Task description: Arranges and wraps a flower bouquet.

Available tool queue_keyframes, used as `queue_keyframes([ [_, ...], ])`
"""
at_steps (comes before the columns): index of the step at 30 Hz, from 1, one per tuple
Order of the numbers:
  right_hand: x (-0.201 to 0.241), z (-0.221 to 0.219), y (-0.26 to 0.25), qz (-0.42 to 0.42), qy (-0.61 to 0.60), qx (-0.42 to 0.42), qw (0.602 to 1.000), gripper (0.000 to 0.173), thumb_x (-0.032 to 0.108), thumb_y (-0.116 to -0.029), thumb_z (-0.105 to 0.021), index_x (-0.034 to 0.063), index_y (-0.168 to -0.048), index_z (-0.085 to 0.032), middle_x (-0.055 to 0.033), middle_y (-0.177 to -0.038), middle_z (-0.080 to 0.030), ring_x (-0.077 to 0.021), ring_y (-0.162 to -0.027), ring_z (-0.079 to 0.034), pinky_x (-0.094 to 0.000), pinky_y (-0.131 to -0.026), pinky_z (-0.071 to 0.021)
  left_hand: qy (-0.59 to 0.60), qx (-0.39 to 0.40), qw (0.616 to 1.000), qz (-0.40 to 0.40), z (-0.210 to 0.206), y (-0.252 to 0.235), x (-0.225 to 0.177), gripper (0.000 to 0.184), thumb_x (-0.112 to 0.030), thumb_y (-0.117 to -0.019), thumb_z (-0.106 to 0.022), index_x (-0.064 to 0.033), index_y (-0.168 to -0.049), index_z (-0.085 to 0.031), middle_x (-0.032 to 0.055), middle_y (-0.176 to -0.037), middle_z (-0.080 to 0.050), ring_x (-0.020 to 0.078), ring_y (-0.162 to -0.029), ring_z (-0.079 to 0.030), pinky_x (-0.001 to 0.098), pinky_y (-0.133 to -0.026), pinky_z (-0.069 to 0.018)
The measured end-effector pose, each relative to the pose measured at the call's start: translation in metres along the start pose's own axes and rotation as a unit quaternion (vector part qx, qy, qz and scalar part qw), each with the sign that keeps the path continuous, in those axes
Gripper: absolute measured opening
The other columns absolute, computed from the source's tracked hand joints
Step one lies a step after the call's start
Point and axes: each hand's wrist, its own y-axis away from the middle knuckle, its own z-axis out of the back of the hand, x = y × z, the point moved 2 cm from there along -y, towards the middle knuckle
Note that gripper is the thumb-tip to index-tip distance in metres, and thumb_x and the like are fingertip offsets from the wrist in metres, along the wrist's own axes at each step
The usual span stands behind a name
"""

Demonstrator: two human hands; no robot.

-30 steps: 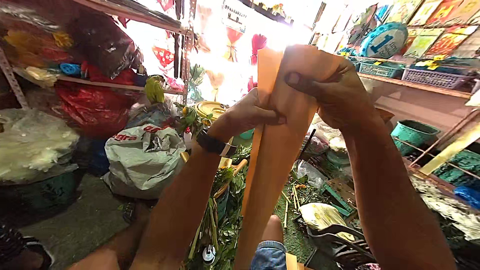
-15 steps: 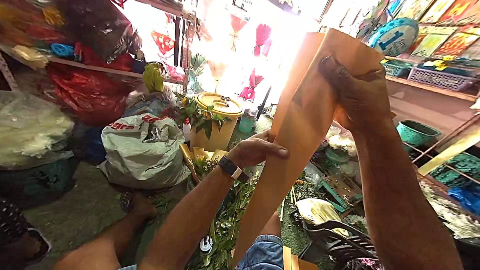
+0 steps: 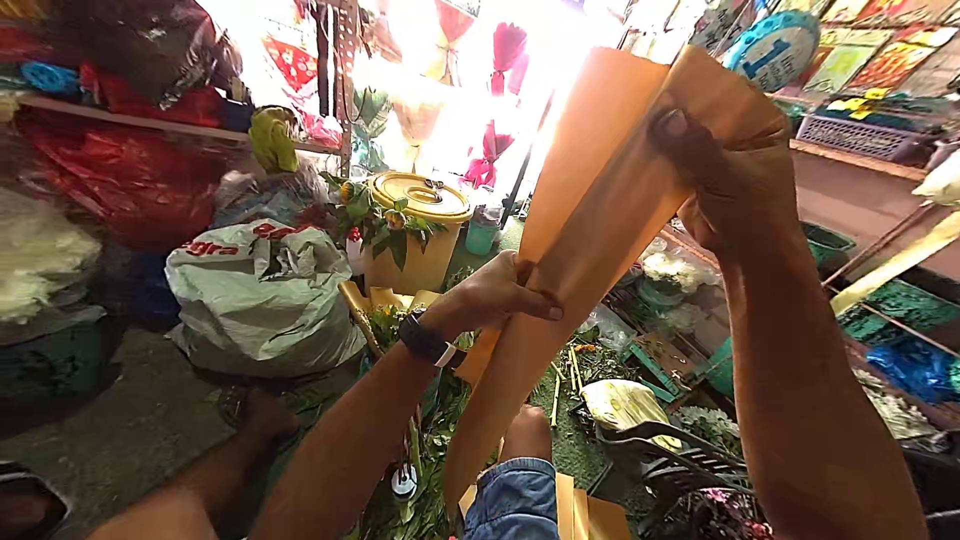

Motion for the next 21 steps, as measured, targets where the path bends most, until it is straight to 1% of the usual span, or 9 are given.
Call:
queue_keyframes([
  [3,0.0,-0.002,-0.002,0.015,0.009,0.025,1.0,0.025,0.009,-0.0892,-0.079,0.01,-0.111,-0.067,0.0022,-0.104,-0.073,-0.0117,-0.098,-0.071,-0.0335,-0.091,-0.0615,-0.019,0.026,0.999,0.013,0.004,0.002,-0.002,0.031,0.009,-0.0802,-0.077,0.0006,-0.109,-0.067,0.0091,-0.095,-0.075,0.0149,-0.085,-0.073,0.0327,-0.08,-0.0624],
  [5,0.003,-0.007,-0.001,0.005,0.027,0.003,1.0,0.019,0.005,-0.0901,-0.076,0.0088,-0.106,-0.067,0.0025,-0.1,-0.072,-0.01,-0.094,-0.071,-0.0304,-0.087,-0.0619,-0.017,0.034,0.999,-0.001,0.008,0.006,-0.004,0.028,0.01,-0.0811,-0.075,-0.0003,-0.107,-0.067,0.008,-0.093,-0.075,0.0136,-0.083,-0.072,0.0314,-0.079,-0.0621],
  [7,0.024,-0.026,0.005,-0.062,0.077,-0.072,0.992,0.014,-0.003,-0.0921,-0.069,0.0091,-0.096,-0.064,0.0085,-0.087,-0.07,0.0004,-0.085,-0.07,-0.0145,-0.078,-0.0589,0.0,0.041,0.998,-0.042,0.011,0.009,-0.004,0.026,0.011,-0.0815,-0.073,-0.0005,-0.105,-0.068,0.0078,-0.091,-0.075,0.013,-0.082,-0.072,0.0305,-0.077,-0.0618],
  [8,0.028,-0.03,0.007,-0.08,0.093,-0.097,0.988,0.013,-0.004,-0.0927,-0.068,0.0084,-0.094,-0.063,0.0093,-0.085,-0.069,0.0026,-0.082,-0.069,-0.0112,-0.076,-0.0573,0.011,0.042,0.997,-0.065,0.012,0.01,-0.003,0.027,0.011,-0.0818,-0.072,0.0003,-0.106,-0.068,0.0087,-0.091,-0.075,0.0134,-0.082,-0.072,0.0308,-0.077,-0.0617],
  [9,0.021,-0.023,0.005,-0.059,0.09,-0.097,0.989,0.012,-0.002,-0.092,-0.07,0.0071,-0.097,-0.064,0.0069,-0.088,-0.07,-0.0006,-0.085,-0.07,-0.0149,-0.079,-0.0589,0.017,0.038,0.996,-0.084,0.012,0.01,-0.002,0.026,0.012,-0.0823,-0.072,0.0012,-0.106,-0.068,0.0095,-0.09,-0.074,0.0137,-0.081,-0.072,0.0309,-0.077,-0.0616],
  [11,-0.008,0.002,-0.002,0.013,0.057,-0.058,0.997,0.022,0.006,-0.0895,-0.078,0.003,-0.108,-0.066,-0.0029,-0.1,-0.072,-0.0143,-0.094,-0.071,-0.0333,-0.088,-0.0616,0.005,0.022,0.994,-0.106,0.011,0.011,-0.001,0.022,0.013,-0.0818,-0.072,0.0019,-0.1,-0.069,0.0091,-0.086,-0.074,0.0128,-0.078,-0.071,0.0304,-0.075,-0.0618],
  [12,-0.014,0.007,-0.004,0.023,0.057,-0.055,0.997,0.025,0.009,-0.0889,-0.08,0.003,-0.109,-0.065,-0.004,-0.101,-0.072,-0.0162,-0.095,-0.071,-0.0363,-0.089,-0.062,-0.005,0.017,0.994,-0.108,0.01,0.011,0.0,0.022,0.013,-0.081,-0.072,0.0016,-0.1,-0.068,0.0085,-0.086,-0.073,0.0125,-0.077,-0.071,0.0303,-0.075,-0.0618],
  [17,-0.013,0.022,-0.008,0.019,0.063,-0.122,0.99,0.031,0.014,-0.0891,-0.081,0.0051,-0.114,-0.064,-0.0034,-0.105,-0.073,-0.0178,-0.098,-0.072,-0.0386,-0.09,-0.0628,0.024,0.076,0.997,-0.02,0.01,0.025,0.035,0.05,0.004,-0.0798,-0.077,-0.005,-0.125,-0.059,0.0072,-0.106,-0.073,0.0158,-0.095,-0.072,0.0363,-0.086,-0.0617],
  [21,-0.009,0.045,-0.014,0.025,0.051,-0.134,0.989,0.026,0.01,-0.0929,-0.075,0.0044,-0.115,-0.062,-0.0041,-0.104,-0.073,-0.0183,-0.098,-0.072,-0.0389,-0.092,-0.0618,0.07,0.111,0.991,-0.012,0.008,0.045,0.083,0.032,-0.003,-0.0825,-0.077,-0.0064,-0.114,-0.07,0.0025,-0.102,-0.075,0.0103,-0.092,-0.071,0.0323,-0.085,-0.0605],
])
